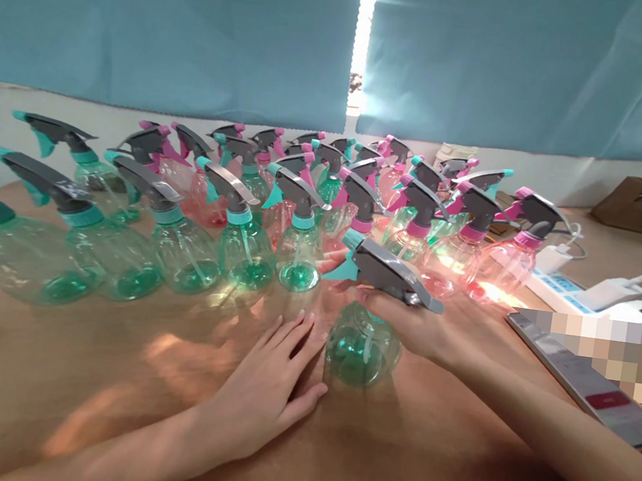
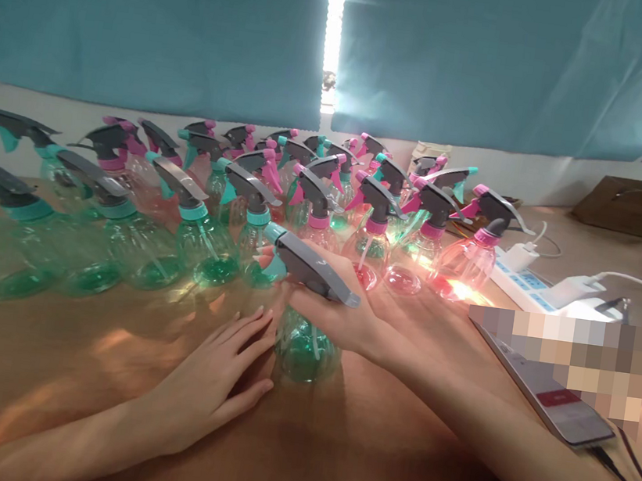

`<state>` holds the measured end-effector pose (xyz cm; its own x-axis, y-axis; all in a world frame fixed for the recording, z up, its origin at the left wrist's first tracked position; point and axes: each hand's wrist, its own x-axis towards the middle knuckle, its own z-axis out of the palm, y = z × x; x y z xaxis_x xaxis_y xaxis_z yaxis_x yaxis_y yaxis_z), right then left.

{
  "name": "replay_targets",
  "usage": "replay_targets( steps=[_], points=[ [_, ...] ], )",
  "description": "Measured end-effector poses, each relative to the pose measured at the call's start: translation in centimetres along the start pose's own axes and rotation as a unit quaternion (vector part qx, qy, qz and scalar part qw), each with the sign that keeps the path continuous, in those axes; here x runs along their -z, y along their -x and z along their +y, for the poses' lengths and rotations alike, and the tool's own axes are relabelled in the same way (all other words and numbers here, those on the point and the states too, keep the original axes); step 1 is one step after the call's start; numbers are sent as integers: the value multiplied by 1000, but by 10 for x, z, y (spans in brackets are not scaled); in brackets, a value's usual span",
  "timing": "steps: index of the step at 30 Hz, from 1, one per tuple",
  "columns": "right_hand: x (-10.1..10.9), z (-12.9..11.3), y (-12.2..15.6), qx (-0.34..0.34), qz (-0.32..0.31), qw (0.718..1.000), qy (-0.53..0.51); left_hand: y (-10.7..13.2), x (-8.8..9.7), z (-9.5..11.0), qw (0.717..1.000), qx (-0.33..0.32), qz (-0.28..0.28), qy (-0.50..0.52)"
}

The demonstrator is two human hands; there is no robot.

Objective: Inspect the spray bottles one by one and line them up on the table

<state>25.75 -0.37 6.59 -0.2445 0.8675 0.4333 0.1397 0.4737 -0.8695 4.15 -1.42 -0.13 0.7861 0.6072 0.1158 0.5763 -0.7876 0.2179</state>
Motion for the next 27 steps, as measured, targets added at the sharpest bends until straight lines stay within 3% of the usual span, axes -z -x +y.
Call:
replay_targets(
  steps=[9,19,27],
  points=[
    [-1,1,0,-1,-4,1000,-20,-1,1,4,1000,10,-5,-11],
    [4,3,4,-26,-4,996,82,-1,-3,3,998,54,24,-35],
    [-6,-37,-1,-57,31,988,137,0,-4,1,998,45,26,-27]
  ],
)
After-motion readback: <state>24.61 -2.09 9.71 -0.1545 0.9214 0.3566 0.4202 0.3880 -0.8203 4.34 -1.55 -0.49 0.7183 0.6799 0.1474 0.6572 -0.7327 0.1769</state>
